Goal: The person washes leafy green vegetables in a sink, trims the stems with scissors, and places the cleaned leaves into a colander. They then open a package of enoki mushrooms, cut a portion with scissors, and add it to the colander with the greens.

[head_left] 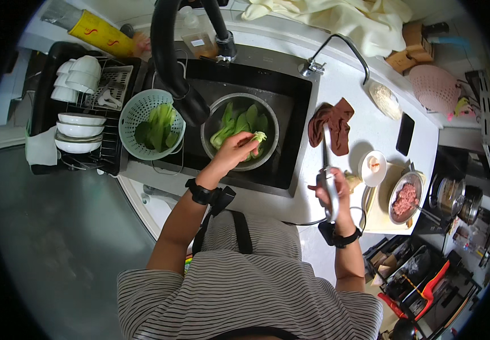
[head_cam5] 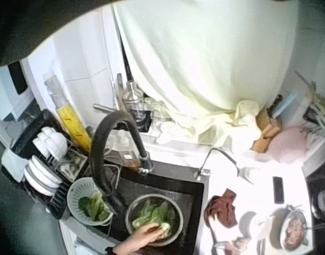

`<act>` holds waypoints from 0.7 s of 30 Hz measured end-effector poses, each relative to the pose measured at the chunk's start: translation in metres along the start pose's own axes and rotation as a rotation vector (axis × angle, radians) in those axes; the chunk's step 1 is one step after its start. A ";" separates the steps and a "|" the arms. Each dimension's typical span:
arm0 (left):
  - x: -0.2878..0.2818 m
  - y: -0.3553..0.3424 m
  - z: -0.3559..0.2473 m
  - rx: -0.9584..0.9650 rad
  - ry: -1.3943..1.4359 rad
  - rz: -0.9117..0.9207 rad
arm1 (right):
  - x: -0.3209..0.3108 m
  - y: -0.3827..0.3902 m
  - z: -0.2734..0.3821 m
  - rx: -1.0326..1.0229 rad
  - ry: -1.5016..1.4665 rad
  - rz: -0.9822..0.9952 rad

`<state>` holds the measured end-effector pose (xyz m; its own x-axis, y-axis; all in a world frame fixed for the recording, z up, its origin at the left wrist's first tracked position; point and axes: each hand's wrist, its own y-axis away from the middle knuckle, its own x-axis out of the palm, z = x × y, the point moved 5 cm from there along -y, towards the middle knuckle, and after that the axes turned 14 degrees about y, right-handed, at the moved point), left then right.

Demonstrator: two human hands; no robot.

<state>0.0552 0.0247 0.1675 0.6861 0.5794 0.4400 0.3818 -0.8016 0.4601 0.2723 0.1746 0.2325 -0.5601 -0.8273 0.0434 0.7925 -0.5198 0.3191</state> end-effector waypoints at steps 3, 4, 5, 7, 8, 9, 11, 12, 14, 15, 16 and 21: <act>0.017 -0.006 0.006 0.112 -0.088 -0.027 | 0.011 0.024 -0.029 0.002 0.087 0.095; 0.024 -0.008 0.009 0.172 -0.114 -0.034 | 0.012 0.031 -0.034 -0.034 0.096 0.108; 0.030 -0.009 0.014 0.176 -0.143 -0.047 | 0.009 0.036 -0.044 0.079 0.205 0.154; 0.042 -0.011 0.023 0.199 -0.188 -0.044 | 0.002 0.042 -0.054 0.136 0.272 0.158; 0.048 -0.011 0.028 0.205 -0.191 -0.033 | -0.001 0.045 -0.058 0.165 0.305 0.161; 0.056 -0.012 0.030 0.254 -0.205 0.012 | -0.004 0.045 -0.064 0.226 0.322 0.178; 0.067 -0.017 0.039 0.241 -0.172 0.051 | -0.009 0.051 -0.071 0.274 0.374 0.172; 0.073 -0.020 0.043 0.243 -0.155 0.072 | -0.012 0.053 -0.074 0.295 0.426 0.173; 0.082 -0.024 0.054 0.195 -0.129 0.110 | -0.017 0.056 -0.078 0.294 0.487 0.158; 0.087 -0.026 0.060 0.163 -0.110 0.132 | -0.019 0.057 -0.079 0.282 0.496 0.142; 0.092 -0.026 0.067 0.133 -0.088 0.159 | -0.022 0.057 -0.080 0.275 0.530 0.123; 0.105 -0.028 0.084 0.115 -0.228 0.222 | -0.036 0.055 -0.084 0.252 0.553 0.074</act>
<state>0.1688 0.0954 0.1358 0.8761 0.3514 0.3301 0.2660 -0.9234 0.2769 0.3569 0.1581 0.1688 -0.2441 -0.8823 -0.4024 0.7049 -0.4464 0.5512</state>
